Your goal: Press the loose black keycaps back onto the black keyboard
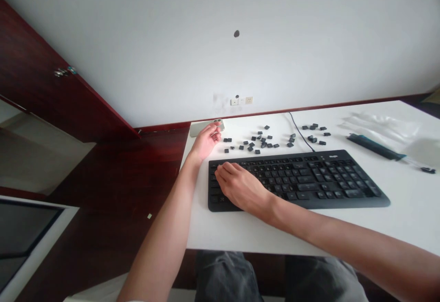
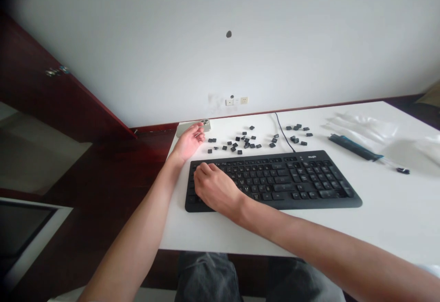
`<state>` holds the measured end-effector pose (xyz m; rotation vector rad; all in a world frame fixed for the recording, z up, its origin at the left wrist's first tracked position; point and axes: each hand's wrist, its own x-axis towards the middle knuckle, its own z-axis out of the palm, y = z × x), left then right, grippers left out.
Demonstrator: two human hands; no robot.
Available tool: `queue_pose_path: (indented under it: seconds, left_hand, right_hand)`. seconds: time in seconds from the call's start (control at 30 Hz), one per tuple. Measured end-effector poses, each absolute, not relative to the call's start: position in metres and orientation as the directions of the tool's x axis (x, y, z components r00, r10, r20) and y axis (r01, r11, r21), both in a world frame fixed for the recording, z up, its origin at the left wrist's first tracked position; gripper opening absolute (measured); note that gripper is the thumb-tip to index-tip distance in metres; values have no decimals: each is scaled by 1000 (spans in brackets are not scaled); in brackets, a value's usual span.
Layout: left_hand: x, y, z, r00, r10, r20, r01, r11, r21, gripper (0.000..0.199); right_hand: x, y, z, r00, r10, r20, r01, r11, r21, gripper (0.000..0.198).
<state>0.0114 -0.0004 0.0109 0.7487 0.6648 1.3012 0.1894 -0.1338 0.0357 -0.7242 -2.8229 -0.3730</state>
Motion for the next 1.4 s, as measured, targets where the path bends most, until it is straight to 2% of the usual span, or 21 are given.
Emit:
queue_pose_path:
  seconds: [0.1, 0.53, 0.73, 0.83, 0.93, 1.1, 1.4]
  left_hand:
    - [13, -3, 15, 129, 991, -47, -591, 114, 799, 14]
    - [7, 5, 6, 139, 990, -36, -592, 112, 798, 22]
    - [7, 6, 5, 134, 990, -48, -591, 118, 798, 26]
    - [6, 6, 4, 140, 989, -53, -581, 125, 804, 25]
    - [5, 6, 4, 140, 989, -53, -568, 124, 814, 24]
    - [6, 7, 5, 138, 989, -45, -574, 117, 810, 23]
    - [6, 7, 4, 139, 990, -33, -558, 105, 823, 20]
  right_hand:
    - [188, -137, 34, -855, 447, 264, 500, 846, 187, 20]
    - [199, -124, 30, -811, 515, 277, 520, 852, -62, 16]
    - [226, -99, 39, -806, 485, 340, 459, 874, -158, 23]
    - [254, -71, 47, -690, 592, 417, 537, 805, -254, 28]
    - [279, -46, 51, -597, 693, 405, 619, 719, -318, 29]
    - [290, -32, 45, -628, 710, 319, 620, 704, -347, 27]
    - [290, -28, 37, -638, 720, 271, 640, 692, -333, 21]
